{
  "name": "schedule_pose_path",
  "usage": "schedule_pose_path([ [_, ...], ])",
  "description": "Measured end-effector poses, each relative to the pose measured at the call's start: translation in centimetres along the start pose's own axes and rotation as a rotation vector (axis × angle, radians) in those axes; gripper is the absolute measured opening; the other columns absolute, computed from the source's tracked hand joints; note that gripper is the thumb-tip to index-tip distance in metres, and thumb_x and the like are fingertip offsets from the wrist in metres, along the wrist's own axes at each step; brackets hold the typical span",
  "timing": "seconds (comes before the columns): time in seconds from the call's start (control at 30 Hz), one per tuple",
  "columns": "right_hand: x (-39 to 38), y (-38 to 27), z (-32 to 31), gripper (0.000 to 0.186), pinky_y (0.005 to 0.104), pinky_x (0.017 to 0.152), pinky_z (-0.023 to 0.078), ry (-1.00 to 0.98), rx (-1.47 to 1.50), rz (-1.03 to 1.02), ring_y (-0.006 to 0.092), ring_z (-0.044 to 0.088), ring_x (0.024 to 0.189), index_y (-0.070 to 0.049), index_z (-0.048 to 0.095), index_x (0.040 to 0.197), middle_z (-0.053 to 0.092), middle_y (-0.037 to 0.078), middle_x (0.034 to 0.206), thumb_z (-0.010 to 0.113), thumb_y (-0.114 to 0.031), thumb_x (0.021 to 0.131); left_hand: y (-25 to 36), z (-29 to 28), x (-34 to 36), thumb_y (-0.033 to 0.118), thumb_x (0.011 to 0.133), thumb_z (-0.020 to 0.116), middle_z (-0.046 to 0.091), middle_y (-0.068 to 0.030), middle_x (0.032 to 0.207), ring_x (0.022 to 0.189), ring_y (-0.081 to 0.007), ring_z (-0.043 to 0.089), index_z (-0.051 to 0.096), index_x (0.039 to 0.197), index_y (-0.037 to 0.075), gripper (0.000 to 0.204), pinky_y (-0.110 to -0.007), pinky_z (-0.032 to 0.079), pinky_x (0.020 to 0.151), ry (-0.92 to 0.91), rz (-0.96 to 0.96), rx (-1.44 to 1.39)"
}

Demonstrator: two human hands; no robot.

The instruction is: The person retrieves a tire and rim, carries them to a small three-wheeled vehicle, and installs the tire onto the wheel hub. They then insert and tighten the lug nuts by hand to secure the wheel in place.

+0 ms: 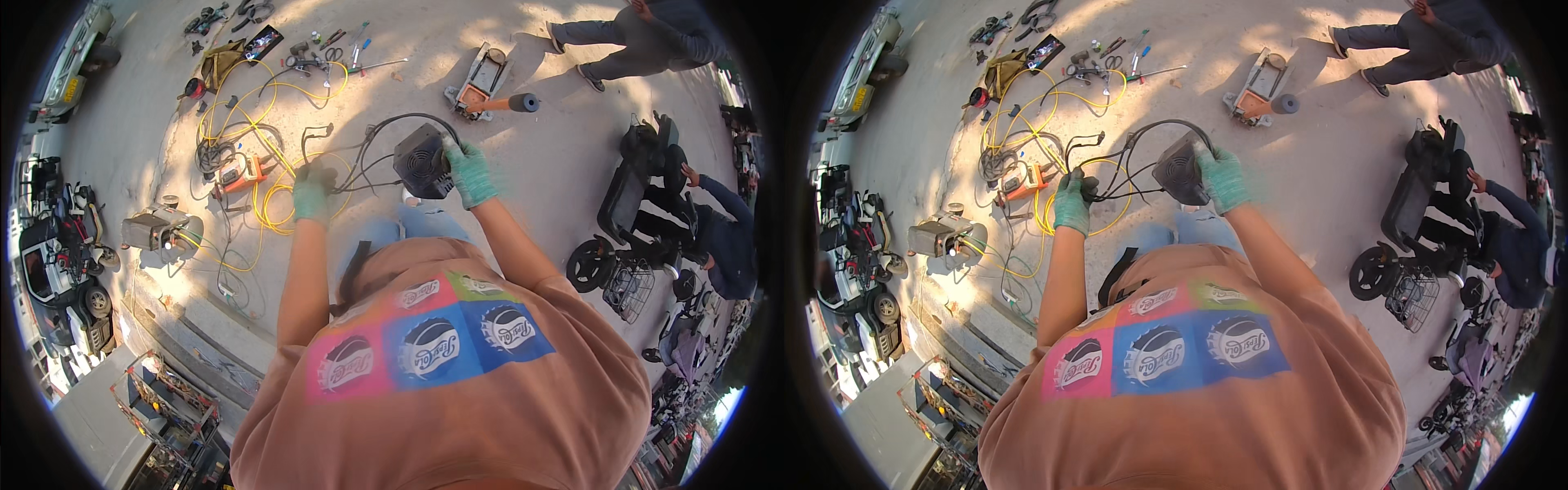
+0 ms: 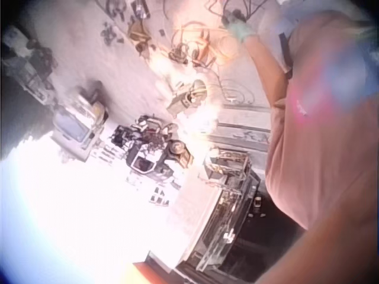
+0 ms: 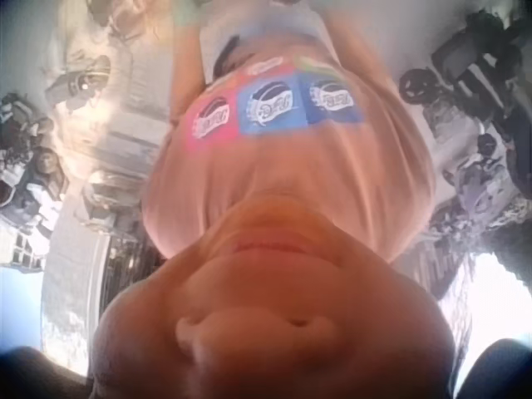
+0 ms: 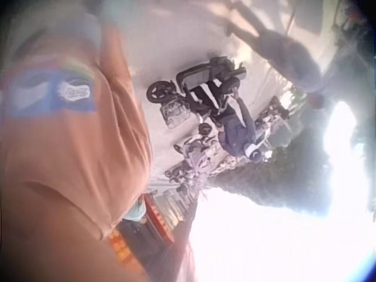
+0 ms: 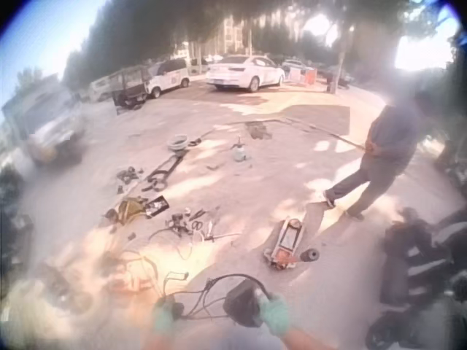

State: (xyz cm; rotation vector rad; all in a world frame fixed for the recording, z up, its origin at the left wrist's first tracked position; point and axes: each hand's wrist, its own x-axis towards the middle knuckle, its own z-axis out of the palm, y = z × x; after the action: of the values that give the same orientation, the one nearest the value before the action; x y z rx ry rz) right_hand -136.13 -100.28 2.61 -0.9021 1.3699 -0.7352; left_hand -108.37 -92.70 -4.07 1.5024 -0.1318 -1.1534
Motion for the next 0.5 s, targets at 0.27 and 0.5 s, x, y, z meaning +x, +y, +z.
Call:
schedule_pose_path([
  [0.27,10.3,-6.3,4.7,0.04,0.0464,0.083,0.046,-0.024,-0.756,-0.346,0.04,0.057,0.086,-0.004,0.068,0.081,0.064,0.02,0.082,0.052,-0.039,0.089,3.5,9.1,9.2,0.017,0.089,0.063,0.066,-0.0075,0.079,0.075,-0.0198,0.064,0.06,0.097,0.006,0.014,-0.033,0.05,0.073,-0.385,-0.24,-0.264],
  [0.5,19.6,-8.9,6.1,0.047,0.0361,0.063,0.046,0.23,-0.051,0.092,0.0223,0.057,0.063,0.003,0.065,0.087,0.061,0.012,0.068,0.054,-0.043,0.092,8.4,16.9,17.2,0.012,0.091,0.06,0.065,-0.0066,0.086,0.08,-0.018,0.063,0.058,0.107,0.004,0.019,-0.03,0.051,0.077,-0.666,-0.447,-0.096],
])
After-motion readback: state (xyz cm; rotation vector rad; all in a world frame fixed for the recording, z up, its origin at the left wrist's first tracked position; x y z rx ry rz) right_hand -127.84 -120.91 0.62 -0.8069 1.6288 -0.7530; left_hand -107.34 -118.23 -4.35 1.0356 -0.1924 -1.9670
